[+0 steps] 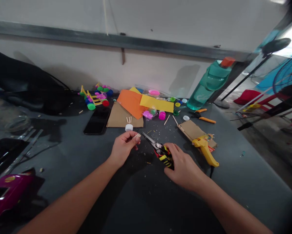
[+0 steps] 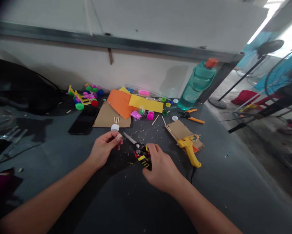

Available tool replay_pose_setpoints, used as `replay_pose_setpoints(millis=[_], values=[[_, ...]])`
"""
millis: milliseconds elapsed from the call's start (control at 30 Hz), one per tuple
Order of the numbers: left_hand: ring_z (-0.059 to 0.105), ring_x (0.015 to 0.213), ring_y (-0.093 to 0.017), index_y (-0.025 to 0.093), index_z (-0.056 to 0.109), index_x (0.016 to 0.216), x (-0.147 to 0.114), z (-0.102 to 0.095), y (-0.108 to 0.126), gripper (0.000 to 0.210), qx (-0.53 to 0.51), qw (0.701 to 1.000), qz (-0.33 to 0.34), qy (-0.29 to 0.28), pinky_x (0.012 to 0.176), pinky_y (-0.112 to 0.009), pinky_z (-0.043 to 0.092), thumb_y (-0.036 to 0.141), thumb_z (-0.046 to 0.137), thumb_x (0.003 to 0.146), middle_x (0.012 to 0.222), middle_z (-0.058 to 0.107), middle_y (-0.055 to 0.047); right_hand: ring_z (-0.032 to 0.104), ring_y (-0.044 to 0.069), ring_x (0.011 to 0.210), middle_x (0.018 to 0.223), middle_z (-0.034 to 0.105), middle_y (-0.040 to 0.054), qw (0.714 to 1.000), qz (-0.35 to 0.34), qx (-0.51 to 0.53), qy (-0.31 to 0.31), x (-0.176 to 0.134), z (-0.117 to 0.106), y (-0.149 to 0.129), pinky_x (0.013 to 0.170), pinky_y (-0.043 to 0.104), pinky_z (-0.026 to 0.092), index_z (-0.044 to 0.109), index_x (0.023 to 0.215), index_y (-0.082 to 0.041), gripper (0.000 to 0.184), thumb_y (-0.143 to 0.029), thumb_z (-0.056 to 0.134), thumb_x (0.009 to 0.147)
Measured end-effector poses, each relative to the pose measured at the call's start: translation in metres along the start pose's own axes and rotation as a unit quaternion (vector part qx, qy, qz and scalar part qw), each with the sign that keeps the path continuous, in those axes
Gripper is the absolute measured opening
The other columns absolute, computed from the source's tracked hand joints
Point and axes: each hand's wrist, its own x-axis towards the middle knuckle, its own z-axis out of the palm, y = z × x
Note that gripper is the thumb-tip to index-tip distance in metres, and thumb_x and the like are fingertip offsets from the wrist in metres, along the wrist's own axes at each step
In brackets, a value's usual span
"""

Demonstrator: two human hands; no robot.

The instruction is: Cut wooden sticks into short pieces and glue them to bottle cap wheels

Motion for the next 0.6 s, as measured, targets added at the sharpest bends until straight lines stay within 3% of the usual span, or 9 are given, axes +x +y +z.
replay_pose_setpoints(millis=[600], values=[[0.052,0.059,-0.009,0.015,0.062,0.076,0.002,-0.005,-0.006,0.013,-0.052,0.998,-0.028,-0.012,0.051,-0.020,0.044,0.025,0.068,0.071,0.064,0.057,0.000,0.056,0.026,0.091,0.100,0.056,0.0121,0.995,-0.065,-0.068,0.044,0.004,0.005,0.010,0.076,0.037,0.044,0.043,0.118,-0.014,0.055,-0.018,0.048,0.063]])
